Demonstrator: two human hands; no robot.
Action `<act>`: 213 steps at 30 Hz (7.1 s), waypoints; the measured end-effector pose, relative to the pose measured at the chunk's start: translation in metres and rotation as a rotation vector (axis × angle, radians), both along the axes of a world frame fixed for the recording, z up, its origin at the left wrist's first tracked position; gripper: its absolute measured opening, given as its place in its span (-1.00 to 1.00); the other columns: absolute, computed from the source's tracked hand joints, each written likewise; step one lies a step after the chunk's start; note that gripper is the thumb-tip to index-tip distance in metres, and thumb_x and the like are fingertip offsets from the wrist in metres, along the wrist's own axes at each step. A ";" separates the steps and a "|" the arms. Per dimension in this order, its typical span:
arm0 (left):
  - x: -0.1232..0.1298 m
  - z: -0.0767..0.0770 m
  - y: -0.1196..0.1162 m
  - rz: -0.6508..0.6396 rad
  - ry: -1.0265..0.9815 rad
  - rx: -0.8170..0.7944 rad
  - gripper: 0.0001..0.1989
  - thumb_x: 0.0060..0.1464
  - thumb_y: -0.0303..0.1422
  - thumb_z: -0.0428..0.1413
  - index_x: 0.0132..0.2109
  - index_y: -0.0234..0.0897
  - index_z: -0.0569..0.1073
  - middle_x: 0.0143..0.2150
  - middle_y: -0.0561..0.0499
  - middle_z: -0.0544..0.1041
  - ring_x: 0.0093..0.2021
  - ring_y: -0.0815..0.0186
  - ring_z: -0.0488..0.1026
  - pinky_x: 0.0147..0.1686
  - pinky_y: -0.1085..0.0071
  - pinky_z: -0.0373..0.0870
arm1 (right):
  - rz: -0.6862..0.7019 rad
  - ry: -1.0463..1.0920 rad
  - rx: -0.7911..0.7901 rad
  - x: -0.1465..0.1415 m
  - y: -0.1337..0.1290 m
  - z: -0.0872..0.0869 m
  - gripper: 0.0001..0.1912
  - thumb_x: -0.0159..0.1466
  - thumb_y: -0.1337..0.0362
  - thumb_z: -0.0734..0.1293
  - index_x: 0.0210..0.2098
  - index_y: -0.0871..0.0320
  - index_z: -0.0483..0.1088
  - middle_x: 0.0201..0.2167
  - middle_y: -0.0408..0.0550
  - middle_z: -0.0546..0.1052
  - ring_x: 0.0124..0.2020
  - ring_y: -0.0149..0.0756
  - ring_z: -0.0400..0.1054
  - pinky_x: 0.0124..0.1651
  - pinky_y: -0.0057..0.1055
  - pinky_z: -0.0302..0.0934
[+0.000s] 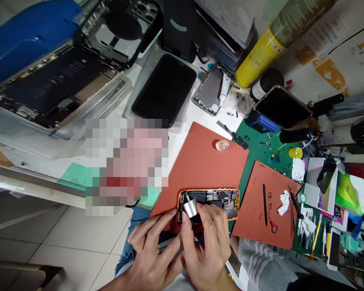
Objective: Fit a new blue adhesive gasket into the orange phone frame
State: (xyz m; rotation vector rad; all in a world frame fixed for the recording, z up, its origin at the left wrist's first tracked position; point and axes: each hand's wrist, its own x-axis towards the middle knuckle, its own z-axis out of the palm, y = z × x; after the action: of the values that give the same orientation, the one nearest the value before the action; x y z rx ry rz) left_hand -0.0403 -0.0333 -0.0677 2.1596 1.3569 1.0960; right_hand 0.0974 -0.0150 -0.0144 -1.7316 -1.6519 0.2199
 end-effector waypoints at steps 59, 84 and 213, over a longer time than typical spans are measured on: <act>-0.005 0.000 0.005 -0.043 0.065 0.022 -0.73 0.33 -0.30 0.16 0.08 -0.20 0.66 0.22 -0.35 0.50 0.07 -0.08 0.40 0.06 0.05 0.23 | -0.161 -0.115 0.024 0.017 -0.005 0.004 -0.68 0.36 0.51 0.52 0.08 0.25 0.54 -0.16 0.07 0.65 -0.11 -0.17 0.54 -0.05 -0.18 0.46; -0.014 -0.015 0.001 -0.092 0.198 0.043 -0.36 0.27 -0.19 0.24 0.46 -0.05 0.42 0.35 -0.34 0.36 0.05 -0.03 0.46 0.02 0.06 0.36 | -0.231 -0.114 0.042 0.029 -0.008 0.004 -0.66 0.35 0.50 0.53 0.09 0.22 0.53 -0.16 0.07 0.67 -0.12 -0.14 0.56 -0.07 -0.16 0.48; -0.015 -0.016 0.010 -0.073 0.253 0.070 -0.34 0.27 -0.21 0.23 0.47 0.05 0.38 0.27 -0.26 0.40 -0.18 0.12 0.42 -0.07 0.14 0.28 | -0.433 -0.196 0.039 0.057 -0.008 0.011 -0.74 0.36 0.47 0.54 0.01 0.17 0.56 -0.21 0.01 0.67 -0.23 -0.20 0.53 -0.15 -0.22 0.44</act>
State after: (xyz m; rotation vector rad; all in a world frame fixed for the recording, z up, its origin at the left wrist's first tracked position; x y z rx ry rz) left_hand -0.0558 -0.0234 -0.0841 2.4456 1.3474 0.8777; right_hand 0.1548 -0.0232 -0.0034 -2.0808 -1.3555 -0.1897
